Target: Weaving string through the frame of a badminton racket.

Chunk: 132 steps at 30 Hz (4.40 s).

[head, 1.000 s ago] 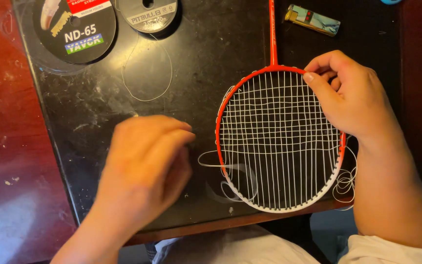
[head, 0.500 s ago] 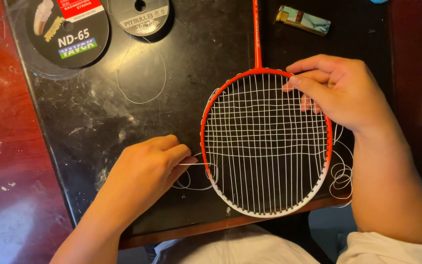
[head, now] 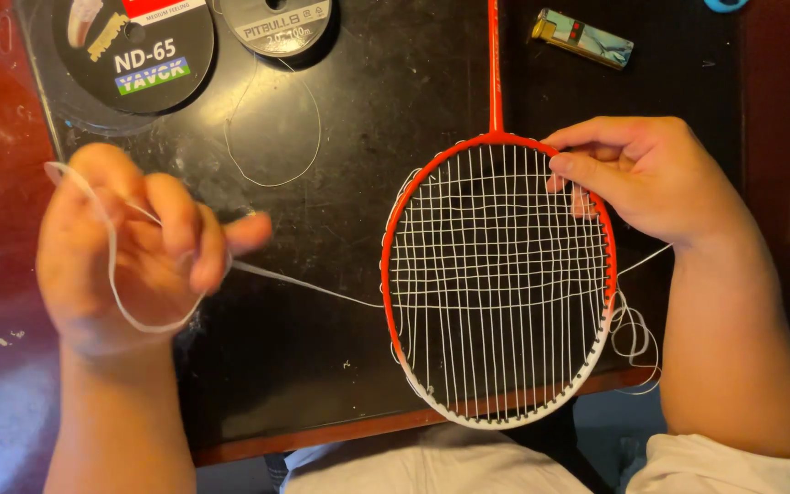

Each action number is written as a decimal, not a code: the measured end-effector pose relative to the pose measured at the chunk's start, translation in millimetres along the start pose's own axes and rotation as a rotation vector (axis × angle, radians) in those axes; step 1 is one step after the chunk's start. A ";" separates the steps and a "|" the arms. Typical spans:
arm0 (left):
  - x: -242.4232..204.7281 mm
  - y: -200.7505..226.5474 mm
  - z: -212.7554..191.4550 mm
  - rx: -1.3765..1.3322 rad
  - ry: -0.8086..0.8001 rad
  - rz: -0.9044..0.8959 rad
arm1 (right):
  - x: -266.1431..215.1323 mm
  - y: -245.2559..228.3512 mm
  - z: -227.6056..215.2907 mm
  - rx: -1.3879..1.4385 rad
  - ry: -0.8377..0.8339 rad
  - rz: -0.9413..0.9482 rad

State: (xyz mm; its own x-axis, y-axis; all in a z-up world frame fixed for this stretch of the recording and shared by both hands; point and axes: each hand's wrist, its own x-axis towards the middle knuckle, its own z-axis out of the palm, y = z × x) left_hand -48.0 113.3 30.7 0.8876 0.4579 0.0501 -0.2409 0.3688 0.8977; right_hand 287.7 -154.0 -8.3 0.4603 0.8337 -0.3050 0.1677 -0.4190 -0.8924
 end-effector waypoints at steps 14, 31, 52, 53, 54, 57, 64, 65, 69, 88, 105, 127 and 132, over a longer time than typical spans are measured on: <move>-0.2 -37.0 56.2 1.044 -0.334 0.033 | 0.7 -2.4 6.5 -0.032 0.100 0.089; -102.6 -45.5 -207.2 1.252 0.148 -0.426 | 1.6 -5.5 1.2 0.131 -0.011 0.011; 1.5 -31.8 52.9 1.220 -0.389 0.021 | 1.9 -0.6 8.1 0.059 0.035 0.011; 1.4 -35.8 52.2 1.221 -0.386 0.020 | 1.8 -0.1 7.2 0.059 0.032 0.010; 1.4 -40.1 51.6 1.271 -0.402 0.050 | 1.7 0.6 6.1 0.083 0.032 0.003; 1.4 -46.9 49.8 1.302 -0.432 0.094 | 0.5 4.2 3.1 0.098 0.047 0.019; 5.4 -15.6 23.1 1.132 -0.465 -0.013 | 0.5 3.7 1.0 0.135 0.051 0.010; 2.7 -7.5 13.1 1.129 -0.465 -0.014 | 0.3 3.8 0.4 0.134 0.051 0.013; -10.7 20.9 -26.5 1.320 -0.079 -0.273 | 1.1 3.8 -1.2 0.163 0.051 0.064; 2.9 -17.9 50.4 0.919 -0.290 -0.112 | 1.1 2.2 1.4 0.134 0.060 0.048; -37.0 20.8 -72.8 1.613 0.236 -0.492 | 1.7 1.4 0.8 0.121 0.035 0.031; 1.0 -33.2 51.8 1.210 -0.389 0.061 | 1.5 2.6 1.3 0.119 0.024 0.016; 3.9 -25.7 46.4 1.183 -0.419 -0.046 | 1.5 3.5 0.4 0.087 0.032 0.028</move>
State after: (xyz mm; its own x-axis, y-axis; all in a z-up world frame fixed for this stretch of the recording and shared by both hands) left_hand -20.1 68.0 28.1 0.9944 0.0924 -0.0509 0.1001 -0.6719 0.7338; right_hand 288.6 -154.1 -11.9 0.4920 0.8095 -0.3205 0.0783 -0.4078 -0.9097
